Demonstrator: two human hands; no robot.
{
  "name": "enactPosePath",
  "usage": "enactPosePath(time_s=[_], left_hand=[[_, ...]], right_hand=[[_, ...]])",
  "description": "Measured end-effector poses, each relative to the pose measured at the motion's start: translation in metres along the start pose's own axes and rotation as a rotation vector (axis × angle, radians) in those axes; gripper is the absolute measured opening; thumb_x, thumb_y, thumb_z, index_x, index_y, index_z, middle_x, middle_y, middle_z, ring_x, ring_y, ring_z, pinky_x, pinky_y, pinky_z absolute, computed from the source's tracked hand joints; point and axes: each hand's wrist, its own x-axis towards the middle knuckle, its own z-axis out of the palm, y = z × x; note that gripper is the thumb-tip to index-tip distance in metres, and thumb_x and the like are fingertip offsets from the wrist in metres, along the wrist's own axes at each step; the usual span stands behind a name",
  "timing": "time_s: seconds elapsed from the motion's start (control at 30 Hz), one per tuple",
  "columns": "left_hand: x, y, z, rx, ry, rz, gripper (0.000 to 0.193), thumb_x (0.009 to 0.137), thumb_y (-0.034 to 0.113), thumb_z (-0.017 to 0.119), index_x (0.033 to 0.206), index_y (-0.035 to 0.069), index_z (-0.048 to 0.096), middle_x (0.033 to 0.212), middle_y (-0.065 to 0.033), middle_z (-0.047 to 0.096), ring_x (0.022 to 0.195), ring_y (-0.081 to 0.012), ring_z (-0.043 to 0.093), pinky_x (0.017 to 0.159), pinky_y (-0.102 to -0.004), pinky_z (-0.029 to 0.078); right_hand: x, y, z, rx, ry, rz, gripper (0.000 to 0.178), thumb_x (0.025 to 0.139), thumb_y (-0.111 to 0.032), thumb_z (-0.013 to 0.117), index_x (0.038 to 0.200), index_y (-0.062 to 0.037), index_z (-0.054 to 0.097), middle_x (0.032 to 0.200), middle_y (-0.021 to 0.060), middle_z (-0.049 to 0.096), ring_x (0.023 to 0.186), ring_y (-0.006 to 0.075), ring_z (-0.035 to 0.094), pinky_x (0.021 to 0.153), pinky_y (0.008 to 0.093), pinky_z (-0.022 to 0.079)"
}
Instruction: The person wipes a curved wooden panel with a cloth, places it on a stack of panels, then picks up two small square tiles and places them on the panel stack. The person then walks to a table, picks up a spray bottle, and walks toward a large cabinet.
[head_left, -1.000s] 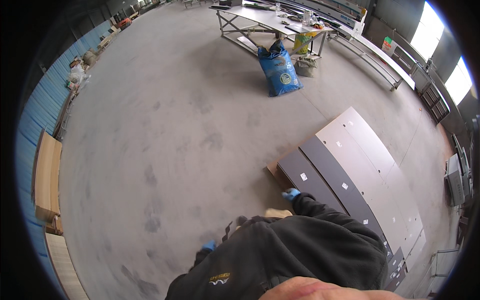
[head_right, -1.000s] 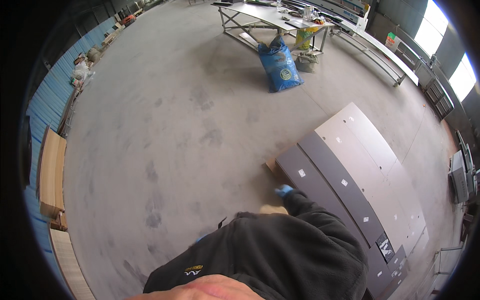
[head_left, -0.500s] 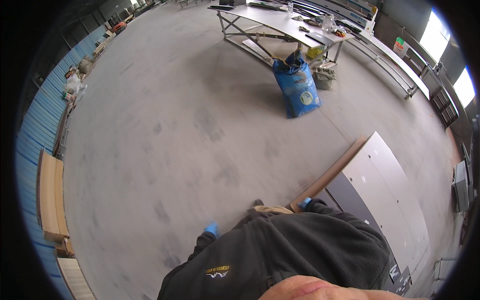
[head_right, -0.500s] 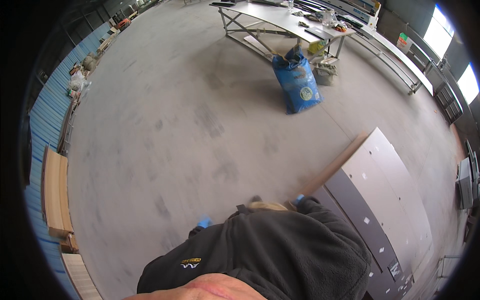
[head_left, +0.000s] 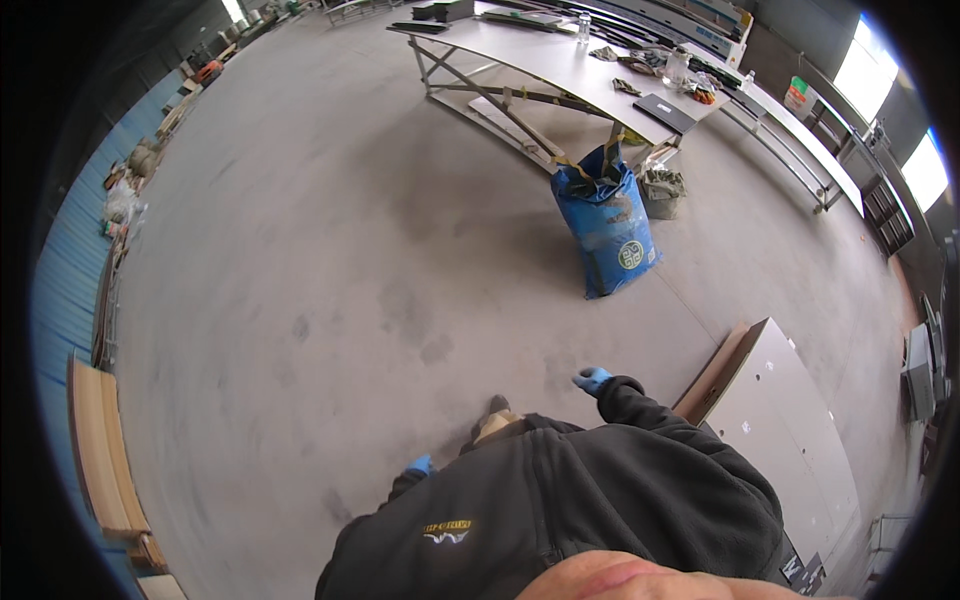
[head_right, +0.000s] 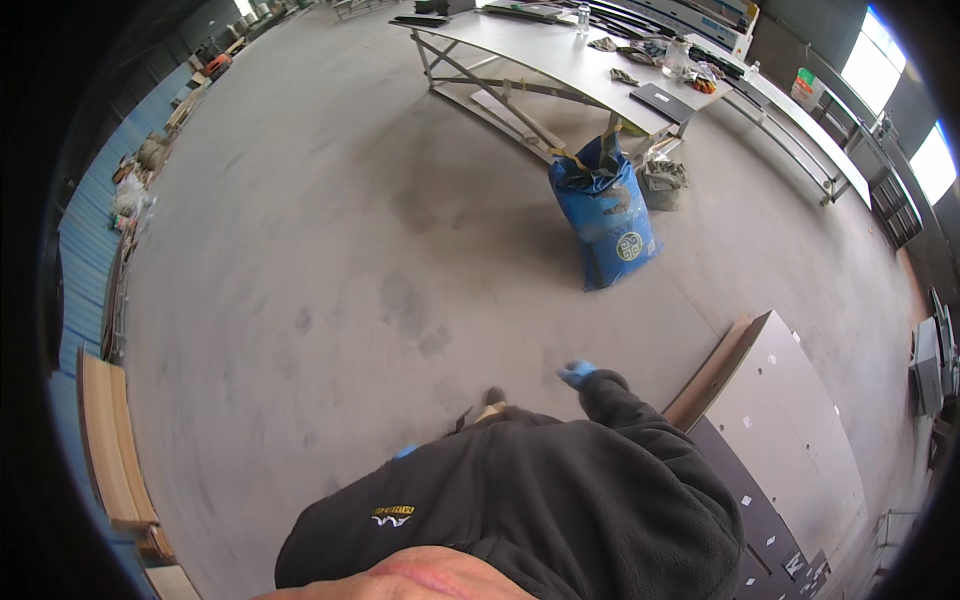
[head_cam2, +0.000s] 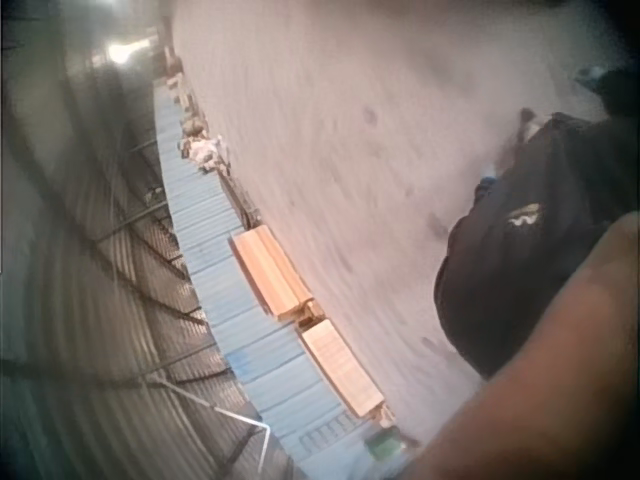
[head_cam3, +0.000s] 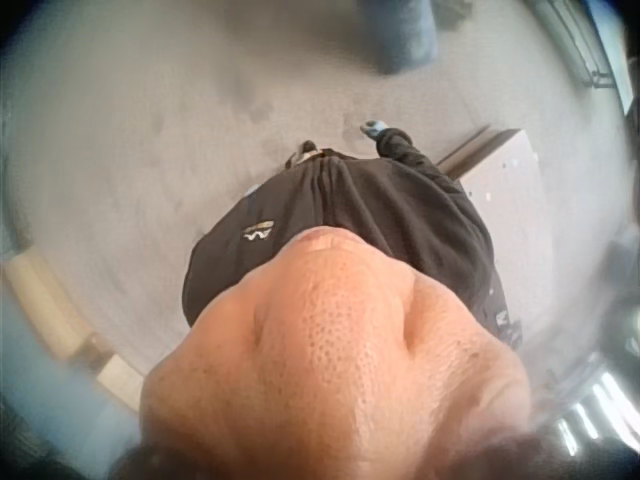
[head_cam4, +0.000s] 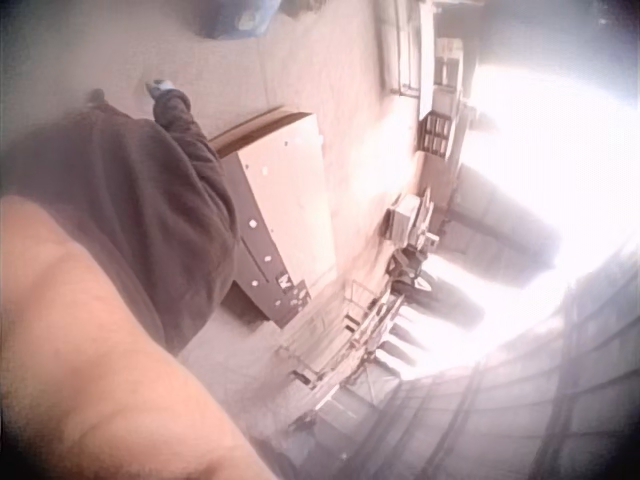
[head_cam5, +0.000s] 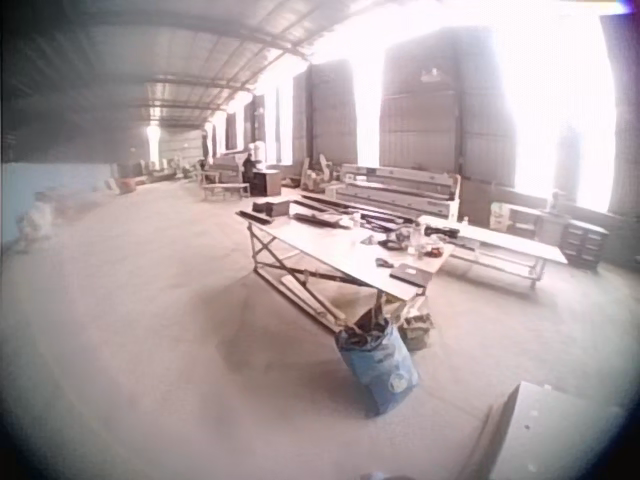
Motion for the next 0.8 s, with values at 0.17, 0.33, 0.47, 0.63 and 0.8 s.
enactPosePath(time_s=[0.17, 0.33, 0.47, 0.63, 0.8], left_hand=[[0.078, 0.235, -0.032, 0.169, 0.162, 0.117, 0.039, 0.096, 0.045, 0.065, 0.103, 0.007, 0.074, 0.094, -0.0074, 0.074, 0.081, -0.0237, 0.070, 0.072, -0.0432, 0.056], [0.131, 0.470, 0.001, -0.083, 0.076, 0.461, 0.028, 0.095, 0.041, 0.068, 0.094, 0.013, 0.071, 0.076, 0.0001, 0.066, 0.064, -0.0162, 0.061, 0.058, -0.0350, 0.051], [0.159, 0.597, 0.052, -0.139, -0.005, 0.443, 0.037, 0.095, 0.045, 0.067, 0.115, 0.014, 0.069, 0.108, -0.0055, 0.075, 0.095, -0.0246, 0.071, 0.085, -0.0443, 0.055], [0.159, 0.678, 0.105, 0.366, 0.011, 0.335, 0.025, 0.094, 0.038, 0.069, 0.087, 0.015, 0.063, 0.071, -0.0003, 0.060, 0.062, -0.0147, 0.055, 0.055, -0.0334, 0.046], [0.146, 0.746, 0.115, 0.045, -0.064, 0.057, 0.022, 0.096, 0.035, 0.068, 0.099, 0.014, 0.066, 0.076, 0.0013, 0.060, 0.058, -0.0157, 0.056, 0.052, -0.0350, 0.046]], right_hand=[[0.072, 0.111, -0.068, 0.132, 0.104, 0.363, 0.047, 0.096, -0.047, 0.067, 0.115, -0.0046, 0.074, 0.103, 0.0116, 0.076, 0.091, 0.0251, 0.070, 0.079, 0.0424, 0.056], [0.142, 0.136, -0.165, 1.017, 0.246, 0.690, 0.047, 0.101, -0.047, 0.060, 0.122, -0.0051, 0.064, 0.114, 0.0121, 0.074, 0.093, 0.0273, 0.068, 0.073, 0.0421, 0.053], [0.260, 0.116, -0.289, 1.011, 0.501, 0.673, 0.045, 0.100, -0.048, 0.061, 0.112, -0.0046, 0.066, 0.104, 0.0087, 0.073, 0.084, 0.0221, 0.066, 0.066, 0.0399, 0.051], [0.458, 0.130, -0.488, 0.969, 0.829, 0.507, 0.037, 0.097, -0.049, 0.069, 0.089, -0.0135, 0.061, 0.071, -0.0011, 0.059, 0.056, 0.0132, 0.053, 0.047, 0.0316, 0.037], [0.588, 0.136, -0.665, 0.974, 1.103, 0.422, 0.048, 0.092, -0.060, 0.071, 0.096, -0.0137, 0.063, 0.075, -0.0003, 0.056, 0.062, 0.0142, 0.050, 0.053, 0.0342, 0.040]])
